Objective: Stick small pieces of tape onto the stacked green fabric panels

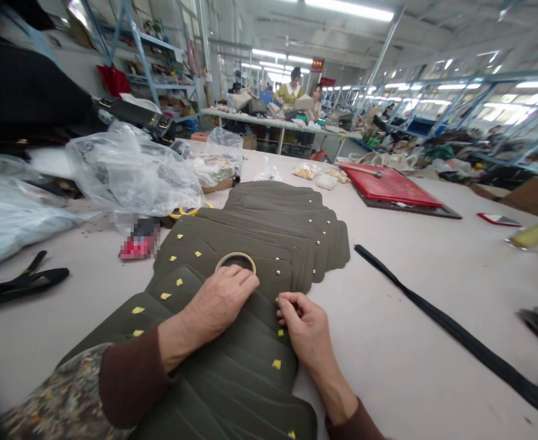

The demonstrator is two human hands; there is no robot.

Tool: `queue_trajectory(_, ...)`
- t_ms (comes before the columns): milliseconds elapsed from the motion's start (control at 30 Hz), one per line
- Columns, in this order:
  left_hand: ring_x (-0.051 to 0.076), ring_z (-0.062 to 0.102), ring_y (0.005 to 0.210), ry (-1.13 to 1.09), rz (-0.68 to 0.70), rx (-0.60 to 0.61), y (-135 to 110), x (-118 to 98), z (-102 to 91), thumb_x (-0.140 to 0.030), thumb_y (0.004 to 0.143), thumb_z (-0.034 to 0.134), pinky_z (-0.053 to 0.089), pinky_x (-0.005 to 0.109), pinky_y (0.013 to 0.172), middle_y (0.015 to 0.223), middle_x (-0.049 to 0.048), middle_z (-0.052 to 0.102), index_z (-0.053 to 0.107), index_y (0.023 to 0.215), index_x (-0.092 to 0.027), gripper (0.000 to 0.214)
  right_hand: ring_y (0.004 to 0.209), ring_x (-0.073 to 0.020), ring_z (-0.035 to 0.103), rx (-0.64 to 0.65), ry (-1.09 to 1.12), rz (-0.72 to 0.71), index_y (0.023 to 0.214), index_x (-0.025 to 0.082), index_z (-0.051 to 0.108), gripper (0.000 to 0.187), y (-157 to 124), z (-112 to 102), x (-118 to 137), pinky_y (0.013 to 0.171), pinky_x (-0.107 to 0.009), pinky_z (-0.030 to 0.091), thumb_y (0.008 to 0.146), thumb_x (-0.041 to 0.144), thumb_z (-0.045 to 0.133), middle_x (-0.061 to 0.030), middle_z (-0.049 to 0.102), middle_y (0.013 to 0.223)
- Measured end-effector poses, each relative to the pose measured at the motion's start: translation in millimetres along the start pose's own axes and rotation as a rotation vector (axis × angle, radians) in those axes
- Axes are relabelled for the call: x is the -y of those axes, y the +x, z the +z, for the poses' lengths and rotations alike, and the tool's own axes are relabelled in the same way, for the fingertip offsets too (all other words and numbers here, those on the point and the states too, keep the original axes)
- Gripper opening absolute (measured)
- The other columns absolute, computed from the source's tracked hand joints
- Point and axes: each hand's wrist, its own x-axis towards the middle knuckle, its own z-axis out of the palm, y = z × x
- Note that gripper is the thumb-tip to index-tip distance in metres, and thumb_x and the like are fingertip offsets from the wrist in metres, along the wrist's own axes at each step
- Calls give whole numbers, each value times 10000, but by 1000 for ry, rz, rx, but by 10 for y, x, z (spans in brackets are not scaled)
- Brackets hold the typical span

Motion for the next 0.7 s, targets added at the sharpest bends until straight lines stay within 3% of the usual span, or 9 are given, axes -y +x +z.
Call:
queue_trajectory(133, 223, 522, 907, 34, 15, 42, 42, 71, 10, -130, 917, 407, 426, 378, 839, 933, 58, 603, 550, 944, -177, 153, 503, -117, 582, 48, 17, 19, 837, 134, 689, 308, 16, 21, -38, 501, -233, 505, 774, 434, 658, -24, 657, 620)
queue_trajectory(300, 221, 531, 844, 41, 31, 123, 31, 101, -34, -82, 889, 395, 428, 374, 784, 895, 66, 607, 546, 923, -167, 177, 498, -104, 560, 75, -56, 34, 849, 140, 685, 265, 19, 12, -15, 479, -212, 478, 795, 394, 631, -13, 646, 629)
queue_trajectory(533, 203, 551, 822, -20, -20, 190, -42, 109, -149, -86, 892, 373, 450, 303, 682, 902, 58, 611, 516, 922, -179, 174, 598, -146, 632, 117, -143, 27, 854, 149, 691, 244, 7, 17, 29, 549, -240, 522, 803, 374, 611, -37, 678, 677)
queue_trajectory(700, 219, 595, 781, 15, 31, 237, -81, 58, -218, -85, 863, 408, 467, 331, 695, 819, 55, 638, 521, 923, -186, 163, 648, -168, 662, 128, -148, 9, 858, 150, 693, 253, 0, 9, 12, 577, -250, 534, 809, 383, 607, -49, 691, 696)
